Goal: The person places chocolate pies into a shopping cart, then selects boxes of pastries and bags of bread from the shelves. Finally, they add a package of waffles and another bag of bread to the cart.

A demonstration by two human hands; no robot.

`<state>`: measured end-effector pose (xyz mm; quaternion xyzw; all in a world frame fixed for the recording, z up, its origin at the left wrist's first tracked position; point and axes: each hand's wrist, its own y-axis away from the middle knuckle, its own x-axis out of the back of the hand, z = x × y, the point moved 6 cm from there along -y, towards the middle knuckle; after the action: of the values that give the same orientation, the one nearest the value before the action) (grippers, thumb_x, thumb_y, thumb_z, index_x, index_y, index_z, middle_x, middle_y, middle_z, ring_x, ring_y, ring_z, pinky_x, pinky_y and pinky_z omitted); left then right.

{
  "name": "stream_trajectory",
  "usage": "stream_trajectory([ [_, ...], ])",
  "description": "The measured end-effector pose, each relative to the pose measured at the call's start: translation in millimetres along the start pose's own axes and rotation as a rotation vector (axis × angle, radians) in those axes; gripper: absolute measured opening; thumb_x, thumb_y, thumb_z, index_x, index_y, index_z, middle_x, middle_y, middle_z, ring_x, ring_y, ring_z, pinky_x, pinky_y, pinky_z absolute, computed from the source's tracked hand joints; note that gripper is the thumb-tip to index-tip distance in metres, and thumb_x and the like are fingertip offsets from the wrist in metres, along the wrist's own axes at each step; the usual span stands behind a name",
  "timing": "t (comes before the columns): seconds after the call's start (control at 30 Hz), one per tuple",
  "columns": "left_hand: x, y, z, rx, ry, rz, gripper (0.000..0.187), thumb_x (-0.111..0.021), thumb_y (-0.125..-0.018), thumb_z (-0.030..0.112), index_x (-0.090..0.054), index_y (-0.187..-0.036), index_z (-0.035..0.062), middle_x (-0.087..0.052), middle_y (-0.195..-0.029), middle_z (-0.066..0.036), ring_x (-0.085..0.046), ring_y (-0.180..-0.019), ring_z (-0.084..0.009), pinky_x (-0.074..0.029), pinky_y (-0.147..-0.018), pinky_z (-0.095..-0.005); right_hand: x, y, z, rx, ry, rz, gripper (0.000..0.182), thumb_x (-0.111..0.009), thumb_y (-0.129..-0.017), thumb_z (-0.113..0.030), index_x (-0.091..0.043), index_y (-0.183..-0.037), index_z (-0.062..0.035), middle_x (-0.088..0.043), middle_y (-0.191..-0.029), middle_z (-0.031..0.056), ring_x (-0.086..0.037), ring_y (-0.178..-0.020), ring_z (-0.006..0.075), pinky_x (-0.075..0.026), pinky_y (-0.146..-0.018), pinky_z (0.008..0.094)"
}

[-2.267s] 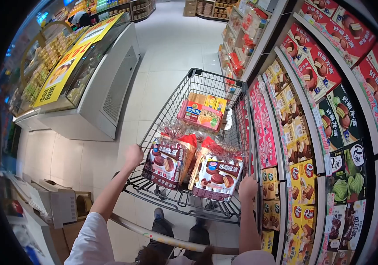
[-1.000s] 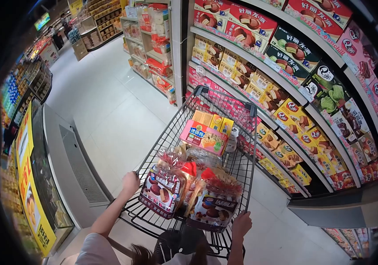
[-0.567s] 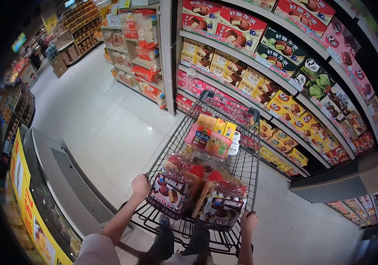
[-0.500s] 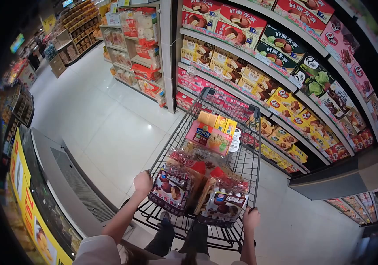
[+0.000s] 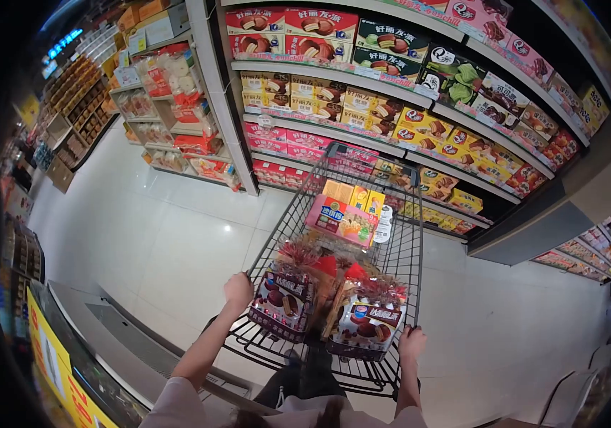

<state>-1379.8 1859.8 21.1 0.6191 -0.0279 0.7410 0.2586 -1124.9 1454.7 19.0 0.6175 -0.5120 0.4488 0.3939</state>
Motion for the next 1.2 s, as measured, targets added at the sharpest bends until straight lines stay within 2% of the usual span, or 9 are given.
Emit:
stream_trajectory([
  [0.17,7.5,-12.8,37.0,-0.125,0.011,-0.021,0.021,-0.045,-0.08,0.015,-0.061,-0.075,0.0031,-0.061,-0.072,-0.017,-0.06,-0.069,-0.0307,-0.048,-0.063,-0.0386,8.1,25.8,29.3,-0.115,-0.015,0.063,0.024,-0.054,-0.075,-0.018,-0.052,-0.068,0.0049,-0.057,-0.064,0.0217,-0.057,-0.061,0.0362,-0.045,-0.055,0.0432],
  [0.3,-5.9,-33.2,64.9,-0.226,0.024,-0.068,0.025,-0.043,-0.081,0.015,-0.06,-0.071,0.0,-0.059,-0.07,-0.019,-0.06,-0.066,-0.0326,-0.047,-0.06,-0.041,11.0,47.0,44.8,-0.251,-0.058,0.086,0.022,-0.053,-0.076,-0.015,-0.051,-0.068,0.0046,-0.057,-0.063,0.0198,-0.057,-0.061,0.0357,-0.044,-0.054,0.0428],
  [0.4,4.0,-53.9,104.6,-0.332,-0.017,-0.095,0.02,-0.045,-0.078,0.012,-0.062,-0.076,0.0023,-0.06,-0.072,-0.018,-0.06,-0.07,-0.0307,-0.048,-0.062,-0.0386,16.6,54.7,39.4,-0.352,-0.003,0.138,0.021,-0.053,-0.076,-0.015,-0.051,-0.069,0.0044,-0.057,-0.064,0.0196,-0.058,-0.061,0.0347,-0.044,-0.055,0.0425],
  [0.57,-8.5,-95.5,165.9,-0.529,-0.049,-0.123,0.019,-0.047,-0.077,0.015,-0.061,-0.078,0.0019,-0.06,-0.074,-0.017,-0.06,-0.07,-0.0312,-0.048,-0.063,-0.0391,27.3,60.0,25.9,-0.538,0.02,0.079,0.024,-0.054,-0.077,-0.021,-0.054,-0.074,0.0031,-0.06,-0.071,0.0181,-0.059,-0.068,0.0331,-0.047,-0.059,0.0412],
  [0.67,-13.3,-117.8,215.7,-0.612,-0.099,-0.14,0.018,-0.05,-0.076,0.016,-0.061,-0.077,0.0021,-0.06,-0.073,-0.017,-0.06,-0.07,-0.0308,-0.048,-0.063,-0.0389,30.8,51.2,23.1,-0.585,0.01,0.166,0.026,-0.055,-0.076,-0.02,-0.053,-0.072,0.0051,-0.058,-0.065,0.0204,-0.059,-0.063,0.0347,-0.046,-0.056,0.0412],
  [0.8,-17.6,-145.7,274.6,-0.756,-0.114,-0.157,0.018,-0.052,-0.074,0.017,-0.061,-0.078,0.0024,-0.06,-0.073,-0.016,-0.06,-0.07,-0.0304,-0.047,-0.063,-0.0388,26.5,47.5,15.6,-0.781,0.009,0.153,0.027,-0.055,-0.075,-0.025,-0.054,-0.076,0.0015,-0.061,-0.071,0.017,-0.059,-0.068,0.0329,-0.046,-0.061,0.0417],
  [0.97,-30.7,-165.7,338.8,-0.941,-0.139,-0.169,0.019,-0.053,-0.073,0.018,-0.061,-0.079,0.0025,-0.06,-0.074,-0.016,-0.059,-0.071,-0.0306,-0.047,-0.062,-0.0389,18.0,41.9,15.7,-0.885,0.021,0.238,0.027,-0.057,-0.073,-0.024,-0.053,-0.076,0.0024,-0.059,-0.071,0.0187,-0.059,-0.067,0.035,-0.046,-0.06,0.0426],
  [1.07,-27.4,-170.5,371.1,-0.98,-0.147,-0.258,0.018,-0.054,-0.071,0.018,-0.061,-0.076,0.0016,-0.06,-0.074,-0.017,-0.059,-0.071,-0.0315,-0.047,-0.064,-0.0391,23.6,38.6,3.6,-0.965,0.027,0.285,0.026,-0.056,-0.073,-0.022,-0.051,-0.077,0.0035,-0.058,-0.071,0.0209,-0.057,-0.069,0.037,-0.045,-0.061,0.0437],
  [1.2,-42.8,-182.7,402.5,-1.027,-0.105,-0.24,0.017,-0.054,-0.071,0.016,-0.061,-0.075,0.001,-0.06,-0.073,-0.018,-0.059,-0.073,-0.032,-0.047,-0.066,-0.0394,23.9,30.5,-5.3,-0.998,0.027,0.319,0.024,-0.055,-0.075,-0.019,-0.05,-0.079,0.0042,-0.057,-0.073,0.0232,-0.056,-0.071,0.039,-0.044,-0.062,0.0452],
])
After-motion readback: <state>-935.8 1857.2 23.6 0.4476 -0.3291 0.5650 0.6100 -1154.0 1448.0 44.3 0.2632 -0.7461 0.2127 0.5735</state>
